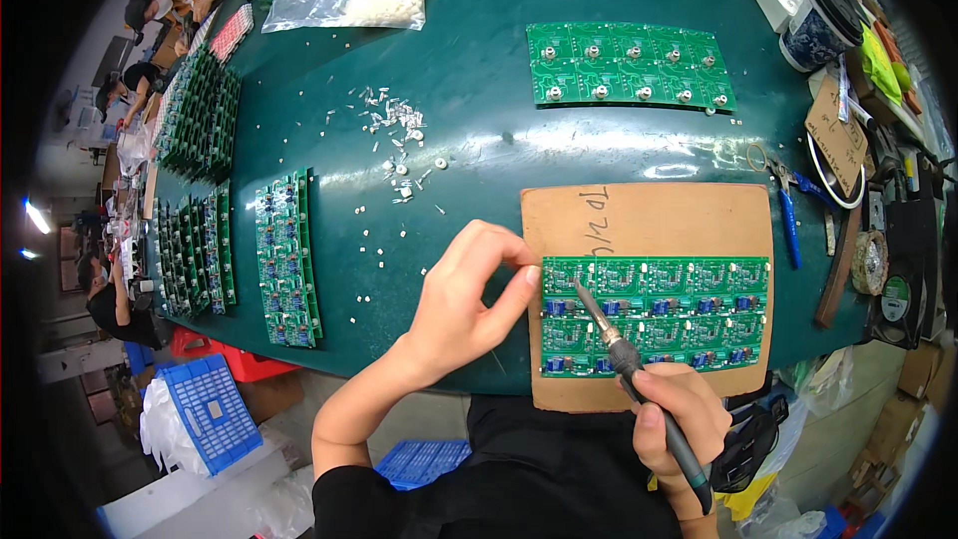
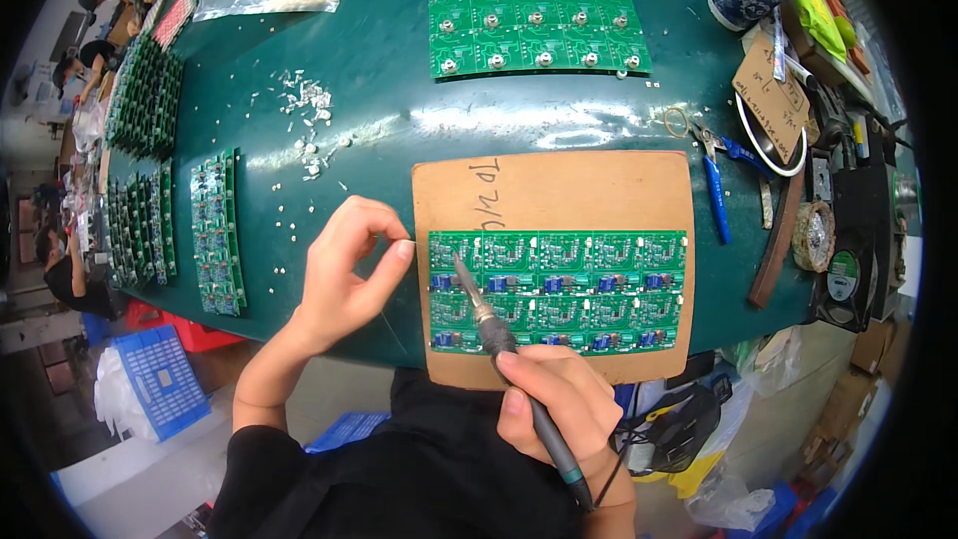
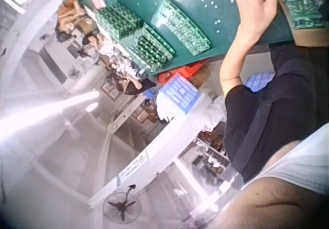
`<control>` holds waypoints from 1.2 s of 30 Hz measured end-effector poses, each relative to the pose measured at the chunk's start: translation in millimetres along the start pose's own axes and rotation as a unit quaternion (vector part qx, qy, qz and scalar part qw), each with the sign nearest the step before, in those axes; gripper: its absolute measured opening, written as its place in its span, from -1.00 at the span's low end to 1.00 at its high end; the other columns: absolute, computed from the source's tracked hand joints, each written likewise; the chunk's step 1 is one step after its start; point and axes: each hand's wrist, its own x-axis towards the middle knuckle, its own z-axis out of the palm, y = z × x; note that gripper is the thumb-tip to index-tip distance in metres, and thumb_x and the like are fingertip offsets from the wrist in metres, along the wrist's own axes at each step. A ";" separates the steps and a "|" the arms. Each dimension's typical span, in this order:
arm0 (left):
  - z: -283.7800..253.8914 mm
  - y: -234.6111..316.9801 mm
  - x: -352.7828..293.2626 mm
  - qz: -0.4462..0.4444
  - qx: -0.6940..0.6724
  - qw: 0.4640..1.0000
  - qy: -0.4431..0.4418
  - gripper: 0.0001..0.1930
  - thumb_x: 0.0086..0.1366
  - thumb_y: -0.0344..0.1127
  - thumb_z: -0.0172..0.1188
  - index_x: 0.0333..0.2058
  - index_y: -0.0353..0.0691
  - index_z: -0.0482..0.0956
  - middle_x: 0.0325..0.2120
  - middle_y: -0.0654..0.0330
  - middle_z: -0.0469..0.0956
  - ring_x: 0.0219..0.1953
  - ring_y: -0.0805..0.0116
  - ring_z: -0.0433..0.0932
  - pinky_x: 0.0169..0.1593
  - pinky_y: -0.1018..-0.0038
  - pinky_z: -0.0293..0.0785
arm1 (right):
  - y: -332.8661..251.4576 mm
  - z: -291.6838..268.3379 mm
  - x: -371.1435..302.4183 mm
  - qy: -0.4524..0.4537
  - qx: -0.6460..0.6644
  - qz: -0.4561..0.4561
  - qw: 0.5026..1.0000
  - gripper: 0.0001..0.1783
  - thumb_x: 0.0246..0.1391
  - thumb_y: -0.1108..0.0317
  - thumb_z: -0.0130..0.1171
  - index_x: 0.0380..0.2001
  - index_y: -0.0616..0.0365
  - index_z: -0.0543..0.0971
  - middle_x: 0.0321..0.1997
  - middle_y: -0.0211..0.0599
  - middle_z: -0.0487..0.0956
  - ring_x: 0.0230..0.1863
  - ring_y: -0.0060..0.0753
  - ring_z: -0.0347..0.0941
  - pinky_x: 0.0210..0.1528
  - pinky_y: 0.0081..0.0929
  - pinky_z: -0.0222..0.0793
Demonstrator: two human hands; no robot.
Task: The person places a circuit board onto a cardboard holder, solders electronic components onto the board using a soldering iron, and turns the board over by hand.
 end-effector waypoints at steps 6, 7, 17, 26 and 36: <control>8.1 -9.0 0.5 0.044 0.024 0.999 -0.021 -0.87 0.17 -0.50 0.24 -0.34 -0.26 0.46 -0.37 0.18 0.60 -0.32 0.21 0.55 -0.20 0.35 0.47 | 3.5 8.4 4.7 -0.019 -0.009 0.017 1.000 -0.76 0.00 0.55 0.21 -0.20 0.33 0.60 -0.41 -0.11 0.59 -0.39 -0.13 0.60 -0.33 -0.38 0.55; 9.5 -10.2 0.5 0.044 0.035 0.998 -0.019 -0.87 0.16 -0.50 0.24 -0.34 -0.27 0.45 -0.37 0.19 0.61 -0.33 0.22 0.55 -0.22 0.36 0.47 | 4.1 9.3 5.4 -0.020 -0.011 0.018 1.000 -0.76 0.00 0.55 0.21 -0.20 0.33 0.60 -0.41 -0.11 0.59 -0.39 -0.13 0.60 -0.33 -0.38 0.55; 16.3 -13.7 -1.0 0.084 0.060 0.995 0.013 -0.86 0.10 -0.57 0.27 -0.41 -0.24 0.48 -0.37 0.16 0.65 -0.36 0.27 0.57 -0.26 0.44 0.47 | 2.4 22.0 14.8 -0.037 -0.069 -0.058 0.995 -0.71 -0.08 0.60 0.22 -0.20 0.38 0.61 -0.49 -0.19 0.52 -0.42 -0.15 0.56 -0.36 -0.41 0.53; 18.4 -13.3 -2.0 0.135 0.111 0.984 0.023 -0.79 0.01 -0.56 0.33 -0.39 -0.23 0.50 -0.37 0.16 0.64 -0.51 0.29 0.44 -0.40 0.46 0.37 | -3.4 9.9 14.4 -0.034 -0.062 -0.002 0.997 -0.72 -0.07 0.59 0.22 -0.20 0.35 0.61 -0.44 -0.15 0.55 -0.39 -0.16 0.56 -0.33 -0.39 0.52; 15.6 -6.1 0.9 0.146 0.140 0.979 0.006 -0.80 0.03 -0.60 0.29 -0.35 -0.28 0.50 -0.37 0.15 0.60 -0.44 0.24 0.50 -0.35 0.44 0.45 | 0.7 -2.1 7.8 0.015 -0.041 0.000 0.999 -0.77 -0.02 0.51 0.20 -0.24 0.35 0.62 -0.48 -0.10 0.55 -0.41 -0.11 0.55 -0.33 -0.35 0.52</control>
